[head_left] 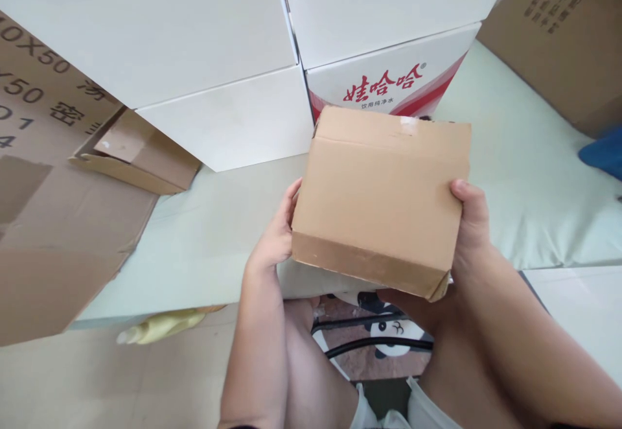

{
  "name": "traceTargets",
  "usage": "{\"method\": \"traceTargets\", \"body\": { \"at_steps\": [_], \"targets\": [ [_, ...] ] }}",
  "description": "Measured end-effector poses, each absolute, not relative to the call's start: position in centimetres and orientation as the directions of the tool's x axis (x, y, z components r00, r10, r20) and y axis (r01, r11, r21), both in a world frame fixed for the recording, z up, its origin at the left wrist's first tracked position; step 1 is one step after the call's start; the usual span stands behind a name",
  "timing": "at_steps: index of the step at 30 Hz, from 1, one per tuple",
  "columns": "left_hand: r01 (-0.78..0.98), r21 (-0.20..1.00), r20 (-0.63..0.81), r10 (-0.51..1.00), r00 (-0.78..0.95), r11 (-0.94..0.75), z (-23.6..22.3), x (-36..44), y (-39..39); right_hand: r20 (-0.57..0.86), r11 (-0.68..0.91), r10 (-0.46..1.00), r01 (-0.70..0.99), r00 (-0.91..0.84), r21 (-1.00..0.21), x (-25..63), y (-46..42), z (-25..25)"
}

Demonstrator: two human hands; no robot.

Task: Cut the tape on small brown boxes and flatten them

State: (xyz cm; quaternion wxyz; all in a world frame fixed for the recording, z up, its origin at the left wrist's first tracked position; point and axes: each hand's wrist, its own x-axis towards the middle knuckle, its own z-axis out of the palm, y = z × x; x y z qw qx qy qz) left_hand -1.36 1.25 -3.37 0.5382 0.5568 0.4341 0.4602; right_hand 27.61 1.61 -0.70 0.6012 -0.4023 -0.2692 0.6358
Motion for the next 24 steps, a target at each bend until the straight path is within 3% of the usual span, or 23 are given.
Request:
{"method": "traceTargets", "body": {
  "at_steps": [12, 19, 24],
  "targets": [
    [0.007, 0.992, 0.123, 0.972, 0.198, -0.127, -4.15, -0.82, 1.48, -0.227, -0.145, 0.971, -0.581, 0.07, -0.801, 27.38, 1.49, -0.39],
    [-0.047, 0.973, 0.222, 0.974, -0.053, -0.225, -4.0, -0.63, 1.28, -0.218, -0.103, 0.967, -0.58, 0.131, -0.808, 26.86, 1.83, -0.56],
    [-0.021, 0.965, 0.26, 0.964, 0.051, -0.26, -3.66, -0.85, 1.18, -0.18, -0.092, 0.979, -0.575, 0.096, -0.813, 26.96, 1.84, -0.7]
  ]
}}
